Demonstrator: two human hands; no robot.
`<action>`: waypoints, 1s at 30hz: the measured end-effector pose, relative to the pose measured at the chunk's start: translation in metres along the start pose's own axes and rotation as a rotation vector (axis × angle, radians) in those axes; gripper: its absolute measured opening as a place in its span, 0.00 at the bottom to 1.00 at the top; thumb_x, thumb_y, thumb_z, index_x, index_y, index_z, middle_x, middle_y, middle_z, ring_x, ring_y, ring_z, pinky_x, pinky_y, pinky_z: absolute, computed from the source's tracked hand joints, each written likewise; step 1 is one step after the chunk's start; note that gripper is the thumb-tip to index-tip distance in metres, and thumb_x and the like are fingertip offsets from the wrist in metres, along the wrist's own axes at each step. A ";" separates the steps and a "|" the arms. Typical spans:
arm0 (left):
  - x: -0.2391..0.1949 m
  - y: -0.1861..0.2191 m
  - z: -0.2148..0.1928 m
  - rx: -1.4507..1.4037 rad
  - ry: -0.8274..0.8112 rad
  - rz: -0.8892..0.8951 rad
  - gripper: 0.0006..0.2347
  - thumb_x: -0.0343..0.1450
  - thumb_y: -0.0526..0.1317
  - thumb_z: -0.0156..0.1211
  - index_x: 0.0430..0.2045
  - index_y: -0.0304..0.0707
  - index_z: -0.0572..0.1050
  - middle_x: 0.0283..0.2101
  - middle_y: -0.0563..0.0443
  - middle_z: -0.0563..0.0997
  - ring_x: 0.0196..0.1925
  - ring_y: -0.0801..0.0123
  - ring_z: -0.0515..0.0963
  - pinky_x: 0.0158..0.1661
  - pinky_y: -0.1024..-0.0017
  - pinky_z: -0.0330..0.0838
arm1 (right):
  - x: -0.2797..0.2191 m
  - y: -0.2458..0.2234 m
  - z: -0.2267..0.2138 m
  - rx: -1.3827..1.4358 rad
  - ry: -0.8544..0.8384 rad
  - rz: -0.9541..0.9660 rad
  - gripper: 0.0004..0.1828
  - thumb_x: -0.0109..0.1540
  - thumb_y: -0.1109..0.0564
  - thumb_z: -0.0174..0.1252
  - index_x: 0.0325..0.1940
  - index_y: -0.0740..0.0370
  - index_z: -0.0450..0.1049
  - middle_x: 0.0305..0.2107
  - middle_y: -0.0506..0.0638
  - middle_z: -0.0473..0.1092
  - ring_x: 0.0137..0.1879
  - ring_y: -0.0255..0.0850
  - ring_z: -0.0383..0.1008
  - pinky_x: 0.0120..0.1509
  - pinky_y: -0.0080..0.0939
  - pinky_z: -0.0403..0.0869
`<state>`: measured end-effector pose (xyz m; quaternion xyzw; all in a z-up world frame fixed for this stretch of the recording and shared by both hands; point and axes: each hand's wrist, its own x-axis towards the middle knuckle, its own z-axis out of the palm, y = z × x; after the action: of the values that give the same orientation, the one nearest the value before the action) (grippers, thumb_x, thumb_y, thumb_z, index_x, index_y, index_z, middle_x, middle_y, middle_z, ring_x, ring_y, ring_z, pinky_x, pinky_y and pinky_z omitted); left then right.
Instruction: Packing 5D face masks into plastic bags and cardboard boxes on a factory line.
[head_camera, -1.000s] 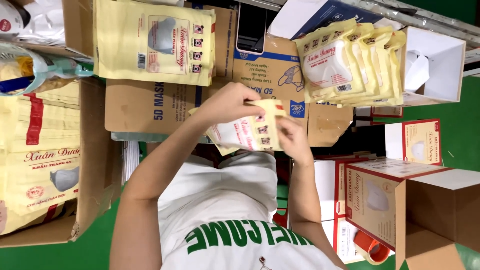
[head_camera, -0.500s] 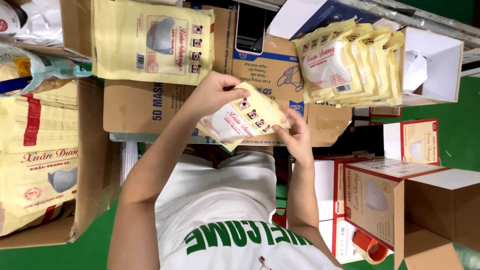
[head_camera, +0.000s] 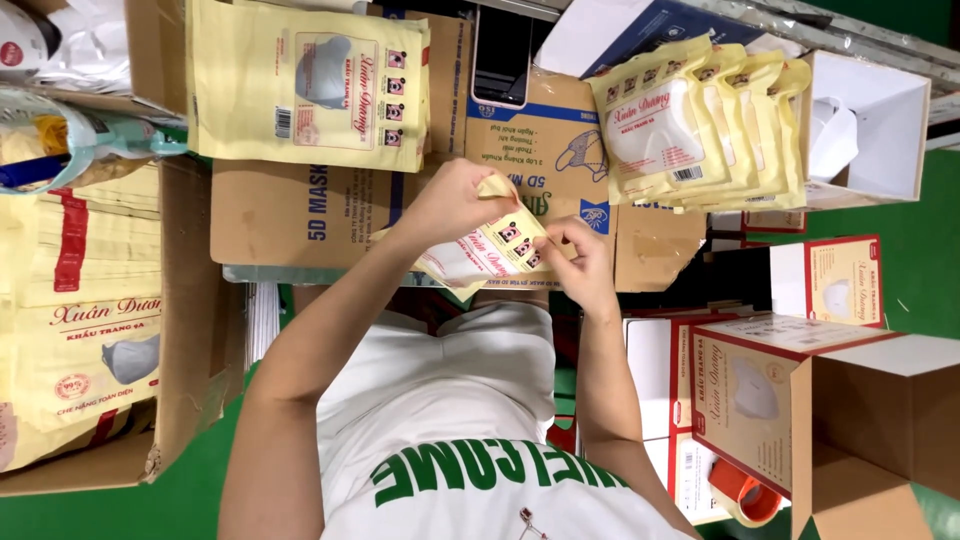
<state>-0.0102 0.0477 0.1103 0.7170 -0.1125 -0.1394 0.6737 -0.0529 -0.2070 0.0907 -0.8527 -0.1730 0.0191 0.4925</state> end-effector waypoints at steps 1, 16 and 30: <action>0.002 -0.003 0.002 0.021 -0.002 0.019 0.07 0.64 0.36 0.66 0.31 0.33 0.84 0.26 0.49 0.85 0.27 0.77 0.82 0.31 0.75 0.75 | 0.002 -0.001 -0.001 0.008 -0.005 -0.016 0.04 0.61 0.65 0.65 0.38 0.67 0.77 0.31 0.49 0.73 0.38 0.36 0.69 0.46 0.35 0.69; 0.026 -0.019 0.034 0.139 -0.249 -0.067 0.16 0.59 0.37 0.72 0.39 0.35 0.82 0.35 0.45 0.87 0.34 0.69 0.86 0.38 0.71 0.78 | -0.004 0.029 -0.041 0.172 0.155 0.131 0.05 0.63 0.66 0.60 0.43 0.67 0.78 0.38 0.48 0.76 0.41 0.31 0.75 0.46 0.31 0.73; 0.245 -0.019 0.185 0.110 0.406 -0.018 0.63 0.59 0.57 0.83 0.72 0.43 0.26 0.75 0.22 0.37 0.76 0.29 0.43 0.69 0.35 0.47 | 0.053 0.116 -0.133 -0.155 0.906 0.012 0.55 0.54 0.64 0.74 0.76 0.66 0.47 0.69 0.64 0.53 0.73 0.56 0.59 0.75 0.53 0.66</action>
<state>0.1532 -0.2094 0.0697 0.7671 0.0245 0.0082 0.6410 0.0560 -0.3541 0.0680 -0.8102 0.0638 -0.3661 0.4532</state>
